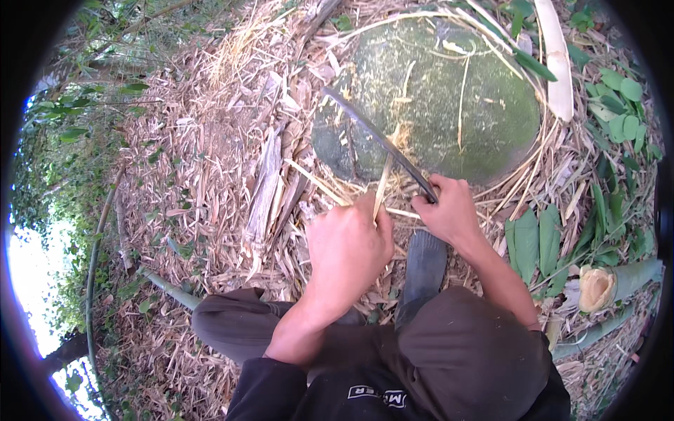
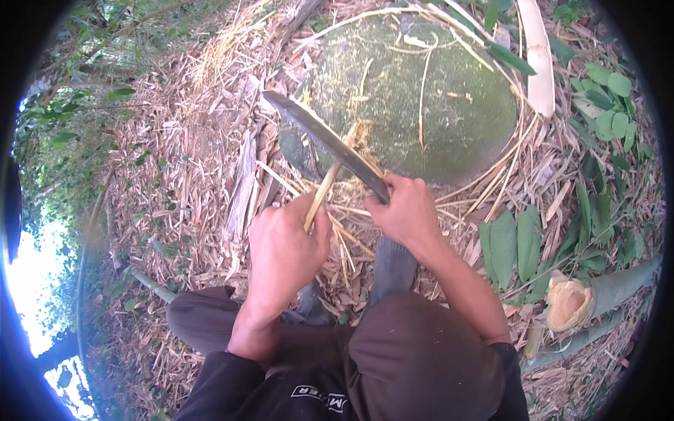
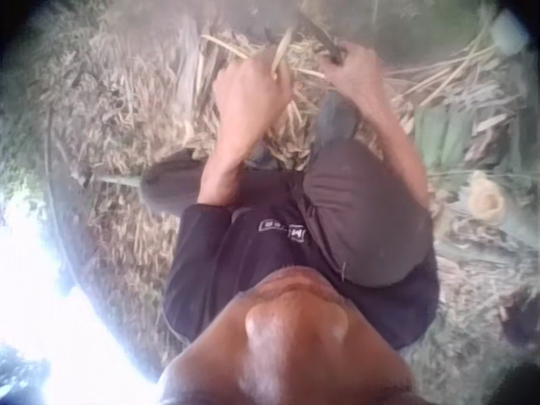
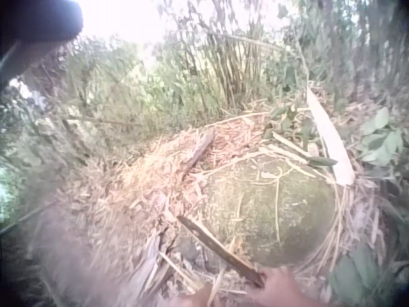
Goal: The person sits on the ground in a bamboo grove and uses a large knife to split a long bamboo stalk. They hold the stalk steady with one hand and use the knife to drive a split down the length of the bamboo, separating it into thinner strips.
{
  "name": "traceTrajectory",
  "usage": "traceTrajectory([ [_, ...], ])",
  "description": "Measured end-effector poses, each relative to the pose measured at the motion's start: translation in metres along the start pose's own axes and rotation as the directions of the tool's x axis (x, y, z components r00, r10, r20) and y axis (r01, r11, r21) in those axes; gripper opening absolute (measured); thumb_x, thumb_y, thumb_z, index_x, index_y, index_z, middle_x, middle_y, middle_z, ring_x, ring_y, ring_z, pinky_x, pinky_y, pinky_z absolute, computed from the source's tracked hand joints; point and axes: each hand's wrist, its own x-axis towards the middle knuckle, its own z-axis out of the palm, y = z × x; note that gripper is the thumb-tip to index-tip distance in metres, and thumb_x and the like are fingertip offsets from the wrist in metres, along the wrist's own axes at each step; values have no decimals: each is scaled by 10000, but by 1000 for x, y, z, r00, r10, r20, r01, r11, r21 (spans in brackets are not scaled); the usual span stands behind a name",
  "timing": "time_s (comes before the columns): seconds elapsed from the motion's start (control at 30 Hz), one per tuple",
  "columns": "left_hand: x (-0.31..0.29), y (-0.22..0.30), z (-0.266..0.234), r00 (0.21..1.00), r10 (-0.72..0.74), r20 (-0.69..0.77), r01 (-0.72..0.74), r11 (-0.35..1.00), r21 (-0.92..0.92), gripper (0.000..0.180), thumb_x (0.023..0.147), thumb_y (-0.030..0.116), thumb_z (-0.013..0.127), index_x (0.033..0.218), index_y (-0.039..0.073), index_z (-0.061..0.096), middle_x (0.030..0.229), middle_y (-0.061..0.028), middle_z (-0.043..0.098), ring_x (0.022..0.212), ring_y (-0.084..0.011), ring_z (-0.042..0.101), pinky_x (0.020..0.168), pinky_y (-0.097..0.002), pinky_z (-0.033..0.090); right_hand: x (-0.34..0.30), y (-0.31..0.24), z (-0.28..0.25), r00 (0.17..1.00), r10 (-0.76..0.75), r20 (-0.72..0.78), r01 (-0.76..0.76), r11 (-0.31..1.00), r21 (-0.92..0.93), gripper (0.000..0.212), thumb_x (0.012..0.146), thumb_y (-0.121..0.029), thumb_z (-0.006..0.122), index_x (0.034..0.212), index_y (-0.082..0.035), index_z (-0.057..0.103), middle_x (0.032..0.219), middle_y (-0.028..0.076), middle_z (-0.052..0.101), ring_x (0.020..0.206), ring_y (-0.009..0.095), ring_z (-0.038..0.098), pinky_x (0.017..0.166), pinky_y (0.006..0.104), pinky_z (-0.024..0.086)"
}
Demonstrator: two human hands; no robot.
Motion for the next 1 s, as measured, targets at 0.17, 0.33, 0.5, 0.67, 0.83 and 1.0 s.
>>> traceTrajectory([
  [0.17,6,9,-3,999,-48,-5,48,999,-21,136,889,122,652,782,41,675,561,-189,591,543,-404,614,535,-474,480,22,18,10,996,79,-29,-80,997,-12,255,767,-250,705,781,4,711,604,186,644,582,338,668,620,430,534],
  [0.33,6,5,-2,999,-46,-5,45,997,-60,143,891,115,647,780,29,676,583,-190,605,549,-406,614,536,-474,473,14,7,4,995,92,42,-92,996,4,270,785,-246,691,819,20,723,614,186,654,588,331,673,639,422,549],
  [0.5,3,11,-2,998,-59,13,60,998,-36,154,904,118,633,788,26,677,590,-195,607,556,-407,616,542,-475,473,20,10,-1,987,158,22,-157,986,-56,287,791,-262,699,835,20,727,654,200,676,658,360,701,698,446,561],
  [0.67,5,10,-3,998,-64,9,65,996,-59,148,908,127,634,817,23,690,603,-201,610,565,-409,617,554,-470,478,33,20,10,978,208,5,-207,977,-54,305,797,-271,706,907,9,748,694,205,693,735,386,719,748,470,564],
  [0.83,5,1,-10,996,-81,26,83,993,-82,118,904,116,638,891,28,716,634,-207,625,577,-413,618,557,-463,476,38,15,12,970,243,18,-241,967,-79,340,810,-316,723,938,-3,756,788,215,723,816,391,723,801,468,566],
  [1.0,6,1,-6,999,-34,-32,31,995,-94,191,886,58,629,1047,40,732,699,-225,636,620,-418,628,565,-460,482,45,38,19,983,154,-101,-155,988,-3,356,779,-325,746,913,5,747,743,234,691,724,391,699,712,449,553],
])
